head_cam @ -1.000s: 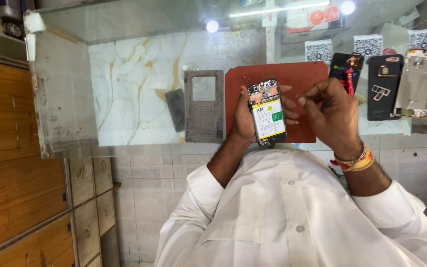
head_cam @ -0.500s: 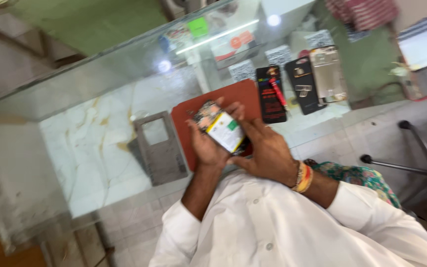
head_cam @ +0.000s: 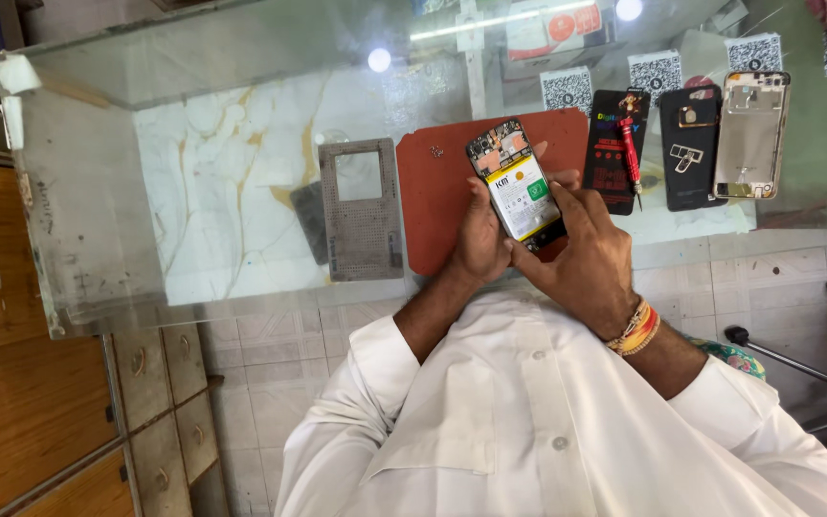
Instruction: The person pries open the back cover of a smartphone, removes the battery, and unscrews internal components with a red screwdriver. They then apply adhesive from a yellow bottle along the edge of the phone screen, working at a glass counter in a repair shop.
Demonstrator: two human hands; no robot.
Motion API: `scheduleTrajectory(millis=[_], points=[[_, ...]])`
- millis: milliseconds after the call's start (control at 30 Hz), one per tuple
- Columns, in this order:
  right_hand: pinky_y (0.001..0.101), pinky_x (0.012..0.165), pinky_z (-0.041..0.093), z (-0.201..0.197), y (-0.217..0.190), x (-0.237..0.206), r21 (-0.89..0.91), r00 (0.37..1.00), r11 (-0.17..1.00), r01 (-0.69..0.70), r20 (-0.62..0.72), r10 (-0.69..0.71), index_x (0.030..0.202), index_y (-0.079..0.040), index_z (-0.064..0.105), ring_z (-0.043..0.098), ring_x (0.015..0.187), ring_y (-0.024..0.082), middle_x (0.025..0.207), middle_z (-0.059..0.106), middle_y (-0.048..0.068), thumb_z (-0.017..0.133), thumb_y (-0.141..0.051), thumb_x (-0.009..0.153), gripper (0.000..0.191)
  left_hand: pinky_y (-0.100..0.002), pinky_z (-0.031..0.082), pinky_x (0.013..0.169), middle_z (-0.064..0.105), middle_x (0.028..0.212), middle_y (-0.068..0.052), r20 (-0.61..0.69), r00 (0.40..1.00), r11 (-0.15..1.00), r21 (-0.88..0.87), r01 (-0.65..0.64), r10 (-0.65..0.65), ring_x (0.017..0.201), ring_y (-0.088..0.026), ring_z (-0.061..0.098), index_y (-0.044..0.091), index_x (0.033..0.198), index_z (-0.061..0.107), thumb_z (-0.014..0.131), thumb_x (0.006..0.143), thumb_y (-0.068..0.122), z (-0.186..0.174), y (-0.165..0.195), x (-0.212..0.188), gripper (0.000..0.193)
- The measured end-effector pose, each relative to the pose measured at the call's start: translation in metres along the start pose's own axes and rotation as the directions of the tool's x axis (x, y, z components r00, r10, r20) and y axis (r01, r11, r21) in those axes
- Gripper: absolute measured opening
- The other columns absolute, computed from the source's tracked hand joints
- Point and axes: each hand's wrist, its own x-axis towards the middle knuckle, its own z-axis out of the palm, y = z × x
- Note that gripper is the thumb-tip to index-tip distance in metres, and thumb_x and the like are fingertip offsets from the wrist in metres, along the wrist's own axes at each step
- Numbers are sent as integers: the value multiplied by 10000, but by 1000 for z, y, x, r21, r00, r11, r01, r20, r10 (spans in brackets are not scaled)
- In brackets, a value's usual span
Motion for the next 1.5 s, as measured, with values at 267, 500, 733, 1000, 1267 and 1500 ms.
scheduleTrajectory(millis=[267, 500, 733, 1000, 1267, 1500], points=[[415, 791, 522, -13, 5, 14, 2, 960, 976, 217, -184, -213, 1096, -37, 658, 683, 886, 292, 979, 719, 105, 820, -28, 907, 249, -464, 547, 1049, 617, 1330, -241, 22, 1000, 993, -117, -20, 23, 1204, -318, 647, -16, 1648, 295, 308, 1063, 745, -8, 11, -12, 960], [361, 773, 529, -8, 16, 40, 234, 973, 947, 219, -129, -193, 1090, 2, 556, 680, 846, 234, 975, 745, 103, 672, 95, 1013, 168, -523, 587, 957, 625, 1212, -215, 47, 999, 983, -179, 30, -22, 1068, -338, 679, 20, 1580, 373, 321, 1082, 737, -20, 0, -17, 874], [346, 669, 504, -6, 10, 51, 300, 997, 952, 56, 41, -72, 1067, -11, 532, 660, 730, 219, 908, 725, 98, 647, 39, 1009, 138, -566, 585, 1001, 614, 1236, -205, 76, 996, 969, -239, 59, -42, 1119, -350, 676, 41, 1559, 378, 345, 1065, 711, -30, -3, -21, 832], [422, 838, 454, -1, 12, 53, 34, 945, 947, 320, -75, -317, 994, -59, 595, 633, 846, 260, 989, 734, 44, 687, 67, 955, 160, -514, 560, 1064, 600, 1396, -184, -17, 998, 958, -281, 50, -57, 1245, -327, 650, 63, 1603, 364, 360, 1110, 654, -45, -12, -23, 770], [437, 829, 446, 0, 12, 53, -33, 946, 946, 322, -30, -323, 916, -72, 561, 641, 833, 246, 951, 729, 19, 698, 43, 927, 179, -513, 597, 965, 635, 1275, -197, 64, 997, 972, -232, 46, -32, 1127, -334, 691, 49, 1534, 409, 339, 1121, 665, -41, -9, -23, 744], [436, 781, 450, -4, 11, 63, 30, 957, 957, 290, -10, -290, 909, -59, 560, 620, 813, 289, 942, 727, 48, 671, 91, 889, 188, -560, 619, 912, 650, 1202, -207, 115, 983, 958, -235, 164, -140, 1049, -335, 714, 9, 1448, 488, 331, 1066, 732, -40, -2, -18, 833]])
